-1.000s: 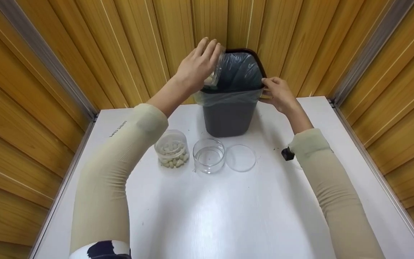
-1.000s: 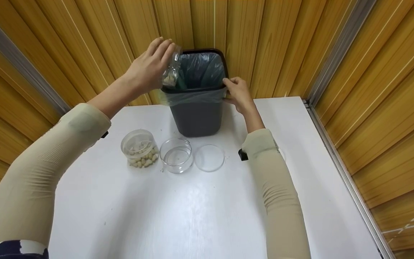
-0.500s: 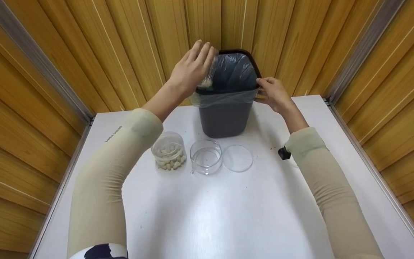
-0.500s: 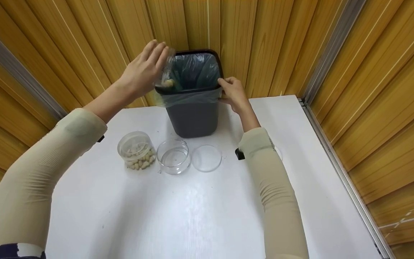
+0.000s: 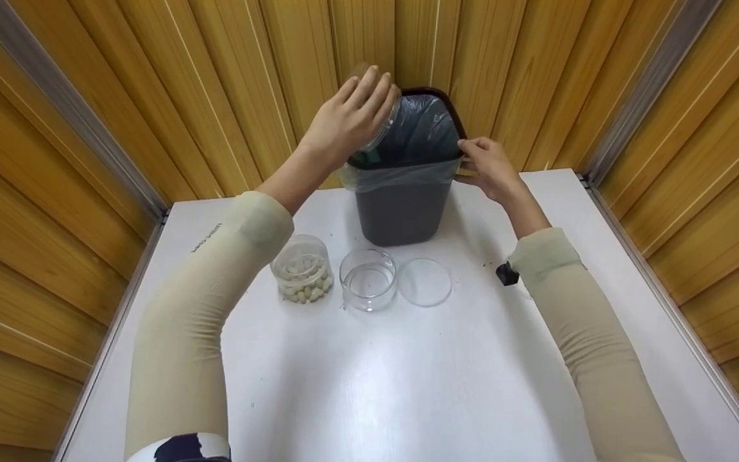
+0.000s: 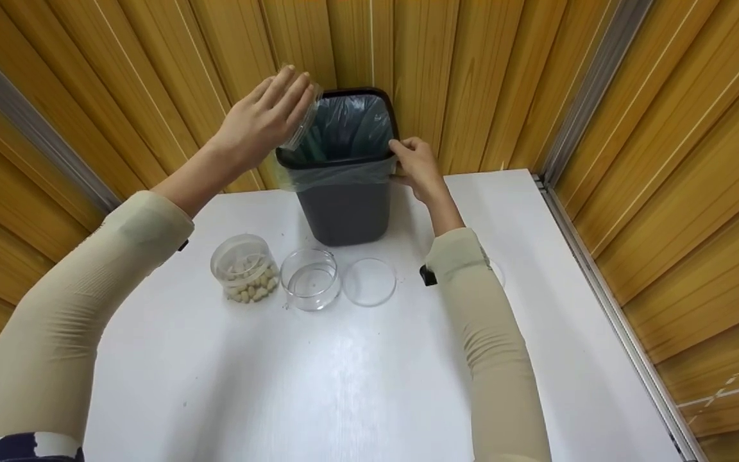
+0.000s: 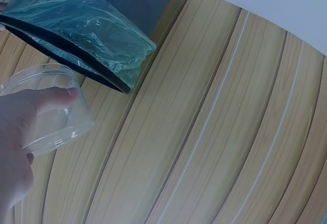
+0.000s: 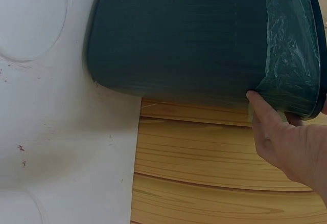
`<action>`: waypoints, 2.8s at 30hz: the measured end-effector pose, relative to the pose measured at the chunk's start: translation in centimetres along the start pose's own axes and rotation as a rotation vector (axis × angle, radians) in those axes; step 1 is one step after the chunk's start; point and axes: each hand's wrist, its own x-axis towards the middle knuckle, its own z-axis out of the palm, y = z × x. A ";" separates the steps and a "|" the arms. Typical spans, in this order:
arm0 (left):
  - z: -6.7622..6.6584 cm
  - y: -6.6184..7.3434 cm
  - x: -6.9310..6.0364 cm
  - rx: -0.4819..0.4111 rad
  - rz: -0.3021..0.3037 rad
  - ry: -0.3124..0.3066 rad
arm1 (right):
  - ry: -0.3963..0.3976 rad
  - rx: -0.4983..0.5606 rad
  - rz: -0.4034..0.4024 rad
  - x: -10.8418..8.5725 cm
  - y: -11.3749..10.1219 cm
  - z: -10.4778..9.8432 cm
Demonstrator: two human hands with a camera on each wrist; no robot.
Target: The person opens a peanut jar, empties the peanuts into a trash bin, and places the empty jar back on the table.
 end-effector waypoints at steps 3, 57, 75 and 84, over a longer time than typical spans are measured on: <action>0.3 0.2 -0.3 0.076 0.032 0.050 | -0.003 -0.005 0.010 0.0 0.2 0.0; -3.5 10.2 -8.1 -1.141 -0.580 0.144 | -0.099 -1.248 -0.532 -6.5 10.5 -6.5; 0.9 25.4 -6.1 -1.441 -0.539 -0.014 | 0.034 -1.285 -0.353 -10.4 13.3 -9.0; 4.3 31.7 -3.9 -1.460 -0.582 -0.154 | 0.125 -1.246 -0.290 -12.2 12.8 -11.9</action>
